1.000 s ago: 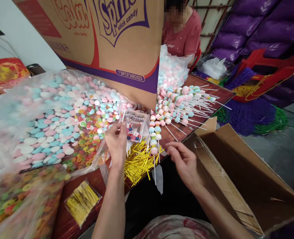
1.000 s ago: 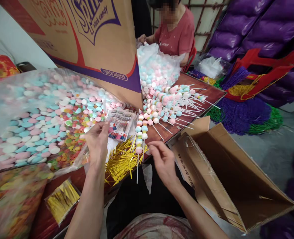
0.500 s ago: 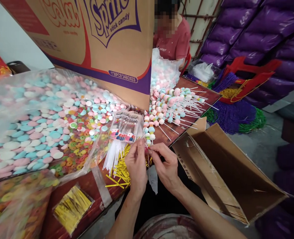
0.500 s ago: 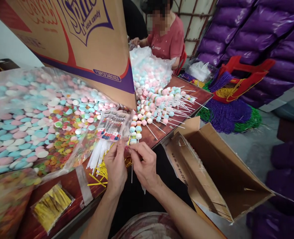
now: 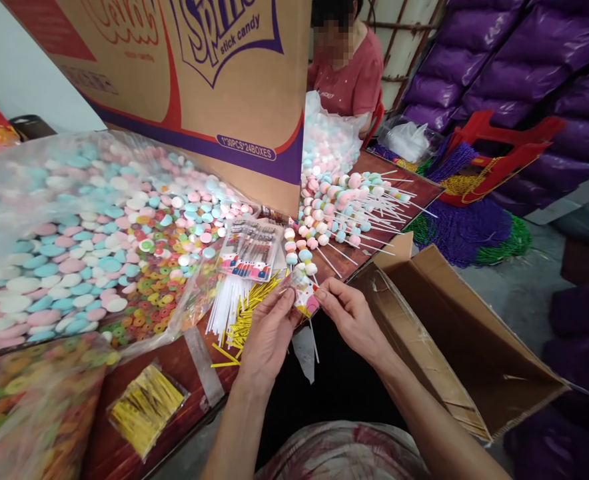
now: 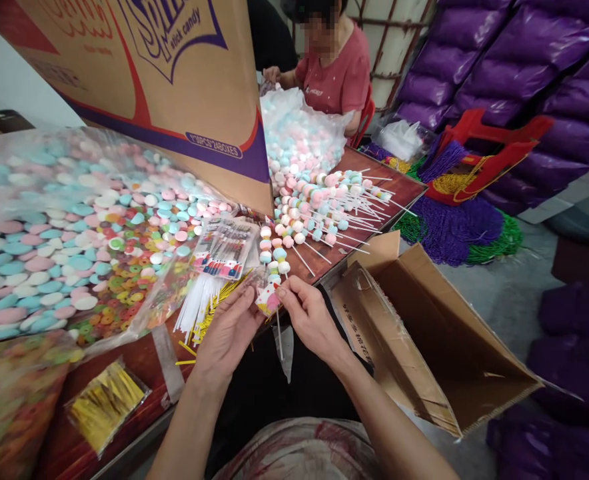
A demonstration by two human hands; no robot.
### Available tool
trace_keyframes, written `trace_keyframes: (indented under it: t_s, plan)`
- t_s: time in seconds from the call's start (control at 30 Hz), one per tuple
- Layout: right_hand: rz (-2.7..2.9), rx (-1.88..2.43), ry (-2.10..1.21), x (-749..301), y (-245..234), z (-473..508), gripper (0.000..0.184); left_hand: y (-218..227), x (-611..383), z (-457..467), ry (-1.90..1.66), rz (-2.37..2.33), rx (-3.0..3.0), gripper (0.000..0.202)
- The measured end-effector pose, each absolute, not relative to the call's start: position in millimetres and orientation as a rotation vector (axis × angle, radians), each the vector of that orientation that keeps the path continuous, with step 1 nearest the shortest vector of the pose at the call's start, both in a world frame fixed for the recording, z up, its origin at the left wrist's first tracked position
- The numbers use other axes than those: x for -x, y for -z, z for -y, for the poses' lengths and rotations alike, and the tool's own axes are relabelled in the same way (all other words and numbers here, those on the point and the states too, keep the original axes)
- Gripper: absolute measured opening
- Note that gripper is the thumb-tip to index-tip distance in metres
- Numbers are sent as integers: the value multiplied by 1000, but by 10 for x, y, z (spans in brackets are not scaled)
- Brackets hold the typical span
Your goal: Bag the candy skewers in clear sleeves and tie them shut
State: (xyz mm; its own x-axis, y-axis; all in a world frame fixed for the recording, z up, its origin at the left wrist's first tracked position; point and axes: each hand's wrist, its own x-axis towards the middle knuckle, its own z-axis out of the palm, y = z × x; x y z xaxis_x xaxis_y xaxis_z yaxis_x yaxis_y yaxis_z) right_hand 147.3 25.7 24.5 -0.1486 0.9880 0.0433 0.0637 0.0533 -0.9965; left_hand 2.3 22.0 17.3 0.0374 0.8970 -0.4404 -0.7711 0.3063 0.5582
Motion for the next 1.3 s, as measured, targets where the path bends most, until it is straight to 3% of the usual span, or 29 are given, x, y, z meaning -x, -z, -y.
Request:
trace_keyframes:
  t_s: [0.3, 0.53, 0.63, 0.8, 0.97, 1.17, 1.3]
  plan:
    - [1095, 1062, -1328, -1195, -197, -122, 24, -148, -130, -126, -1578, -980, -376, 15]
    - [1181, 1045, -1423, -1124, -103, -90, 36, -133, 45, 64, -1455, -951, -185, 19]
    - [1277, 1062, -1407, -1128, -37, -99, 42, -126, 111, 95, -1558, -1067, -185, 19]
    - [1580, 1208, -1216, -1083, 6, -139, 46, -138, 92, 92, -1781, -1176, -372, 20]
    - [2060, 1524, -777, -1193, -97, -247, 38, -103, 161, 43, -1780, -1183, -300, 24]
    - [2052, 1829, -501, -1395, -159, -446, 28, -121, 231, -84, -1801, -1112, 0, 34]
    - [2075, 1902, -361, -1184, -107, -496, 25, -175, 226, -164, -1771, -1043, 54, 30]
